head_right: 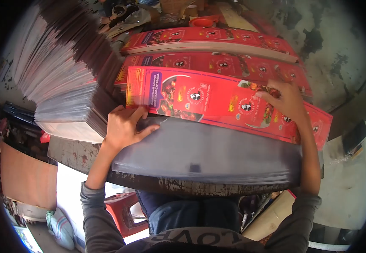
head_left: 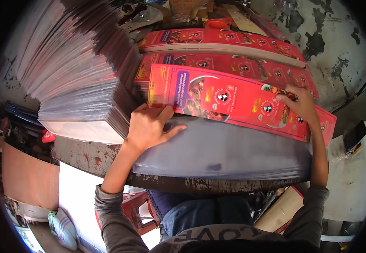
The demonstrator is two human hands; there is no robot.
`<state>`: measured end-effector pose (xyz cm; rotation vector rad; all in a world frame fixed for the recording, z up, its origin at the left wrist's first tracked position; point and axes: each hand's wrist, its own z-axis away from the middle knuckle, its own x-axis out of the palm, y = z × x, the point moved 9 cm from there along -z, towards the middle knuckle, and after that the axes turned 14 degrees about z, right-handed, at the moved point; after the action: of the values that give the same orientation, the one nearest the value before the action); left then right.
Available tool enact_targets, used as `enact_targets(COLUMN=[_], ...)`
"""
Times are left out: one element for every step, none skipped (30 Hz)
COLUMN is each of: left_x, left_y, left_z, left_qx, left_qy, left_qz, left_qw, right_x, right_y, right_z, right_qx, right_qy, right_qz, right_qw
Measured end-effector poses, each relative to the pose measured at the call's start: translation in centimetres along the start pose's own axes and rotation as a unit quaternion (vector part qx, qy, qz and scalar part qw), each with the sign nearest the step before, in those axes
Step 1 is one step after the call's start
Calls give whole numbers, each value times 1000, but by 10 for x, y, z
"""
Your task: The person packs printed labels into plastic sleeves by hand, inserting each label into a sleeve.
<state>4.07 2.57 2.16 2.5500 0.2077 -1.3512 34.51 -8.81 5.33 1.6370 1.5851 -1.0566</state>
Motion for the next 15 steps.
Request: enact_targets(left_x=[-2, -5, -2, 0, -3, 0, -7, -10, -13, -15, -5, 10, 17, 17, 20], left_y=[0, 2, 3, 6, 7, 6, 2, 0, -3, -5, -25, -43, -47, -49, -53], left_z=[-1, -2, -4, -5, -6, -7, -8, -7, -7, -5, 1, 13, 15, 16, 18], left_qx=[-19, -17, -18, -19, -49, -48, -54, -61, -67, -72, -194, -309, -303, -306, -319], left_qy=[-4, -6, -39, -71, -85, -84, -19, 13, 46, 78, 87, 94, 89, 91, 103], left_qz=[0, 1, 13, 26, 71, 74, 105, 120, 135, 151, 280, 400, 436, 435, 482], left_qw=[1000, 1000, 999, 997, 993, 993, 993, 991, 987, 983, 936, 858, 843, 842, 809], right_x=[2, 3, 4, 5, 6, 5, 3, 3, 3, 0, -3, -1, -1, 0, 1], right_y=[4, 10, 17, 30, 40, 46, 49, 49, 48, 46, 44, 45, 48, 50, 49], right_z=[1, 3, 4, 6, 8, 9, 9, 9, 9, 8, 7, 7, 7, 7, 7], right_qx=[6, 13, 15, 39, 64, 65, 61, 55, 54, 55, 56, 53, 53, 53, 50], right_qy=[-7, -15, -15, -19, -23, -25, -29, -32, -34, -16, 3, 2, 3, 4, 2], right_qz=[-14, -26, -25, -47, -68, -65, -63, -61, -61, -65, -69, -71, -74, -78, -79], right_qw=[1000, 999, 999, 998, 995, 995, 996, 996, 996, 996, 996, 996, 996, 996, 996])
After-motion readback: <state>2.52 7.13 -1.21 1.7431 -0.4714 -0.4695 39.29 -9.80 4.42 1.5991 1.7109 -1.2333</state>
